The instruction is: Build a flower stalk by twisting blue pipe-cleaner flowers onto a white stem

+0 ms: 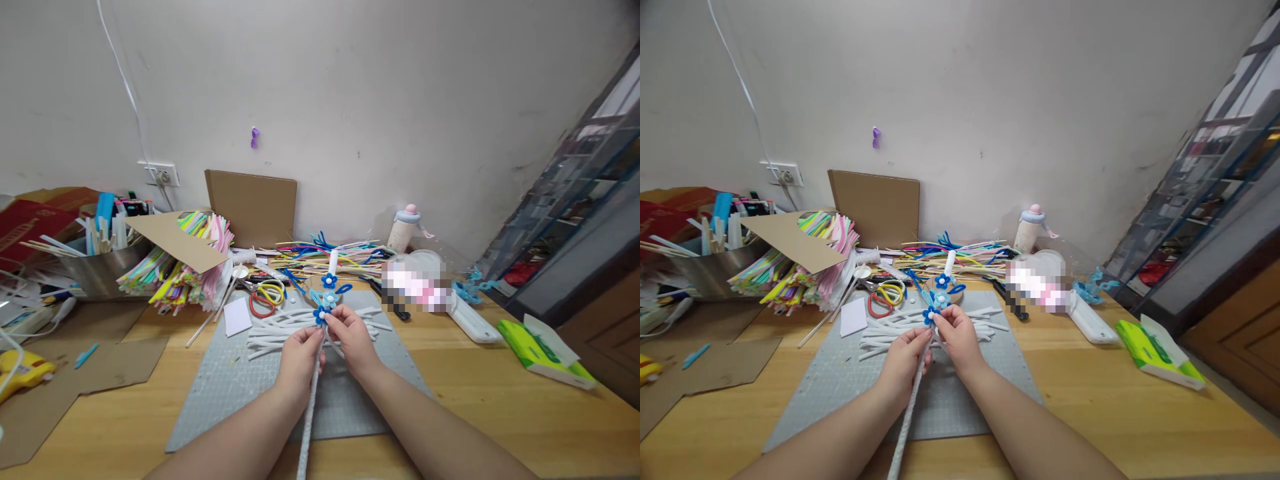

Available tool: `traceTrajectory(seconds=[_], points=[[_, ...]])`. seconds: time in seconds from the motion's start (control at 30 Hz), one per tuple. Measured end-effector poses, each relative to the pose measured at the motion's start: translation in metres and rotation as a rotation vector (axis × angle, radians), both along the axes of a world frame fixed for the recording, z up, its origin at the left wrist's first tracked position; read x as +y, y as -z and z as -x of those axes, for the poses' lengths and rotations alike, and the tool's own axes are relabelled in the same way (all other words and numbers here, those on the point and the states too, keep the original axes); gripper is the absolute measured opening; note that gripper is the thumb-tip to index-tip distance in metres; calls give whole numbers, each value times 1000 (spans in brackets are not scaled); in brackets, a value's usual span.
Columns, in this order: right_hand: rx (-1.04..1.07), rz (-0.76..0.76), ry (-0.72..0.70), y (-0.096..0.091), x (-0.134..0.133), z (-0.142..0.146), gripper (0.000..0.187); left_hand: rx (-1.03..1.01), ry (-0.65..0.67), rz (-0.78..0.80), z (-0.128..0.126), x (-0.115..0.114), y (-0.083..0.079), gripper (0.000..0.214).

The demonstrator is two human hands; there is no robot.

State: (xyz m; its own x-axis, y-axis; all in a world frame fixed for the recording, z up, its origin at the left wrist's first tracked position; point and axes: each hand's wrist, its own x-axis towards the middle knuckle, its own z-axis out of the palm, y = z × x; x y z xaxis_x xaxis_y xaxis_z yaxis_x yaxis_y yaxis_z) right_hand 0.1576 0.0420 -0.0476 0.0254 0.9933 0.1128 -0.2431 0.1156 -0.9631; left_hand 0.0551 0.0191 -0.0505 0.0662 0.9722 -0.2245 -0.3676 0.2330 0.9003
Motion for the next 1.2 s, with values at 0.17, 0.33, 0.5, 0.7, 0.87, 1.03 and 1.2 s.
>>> traceTrajectory(seconds=[0.17, 0.33, 0.5, 0.7, 0.87, 1.03, 1.2], points=[[-137, -16, -123, -4, -1, -3, 27, -57, -45, 41, 8, 6, -8, 26], [-571, -157, -158, -8, -2, -12, 19, -90, -75, 49, 13, 9, -16, 26], [-868, -272, 52, -24, -6, -26, 22, -114, -77, 35, 13, 8, -16, 27], [-1092, -429, -16, -38, -12, -34, 14, -122, -61, 38, 13, 8, -17, 26], [-1175, -557, 44, -43, -19, -31, 18, -138, -45, 20, 14, 8, -17, 25], [-1362, -666, 61, -57, -29, -27, 21, -123, -16, -22, 15, 8, -17, 23], [-1537, -765, 28, -78, -37, -27, 20, -101, 22, -7, 17, 5, -27, 21]])
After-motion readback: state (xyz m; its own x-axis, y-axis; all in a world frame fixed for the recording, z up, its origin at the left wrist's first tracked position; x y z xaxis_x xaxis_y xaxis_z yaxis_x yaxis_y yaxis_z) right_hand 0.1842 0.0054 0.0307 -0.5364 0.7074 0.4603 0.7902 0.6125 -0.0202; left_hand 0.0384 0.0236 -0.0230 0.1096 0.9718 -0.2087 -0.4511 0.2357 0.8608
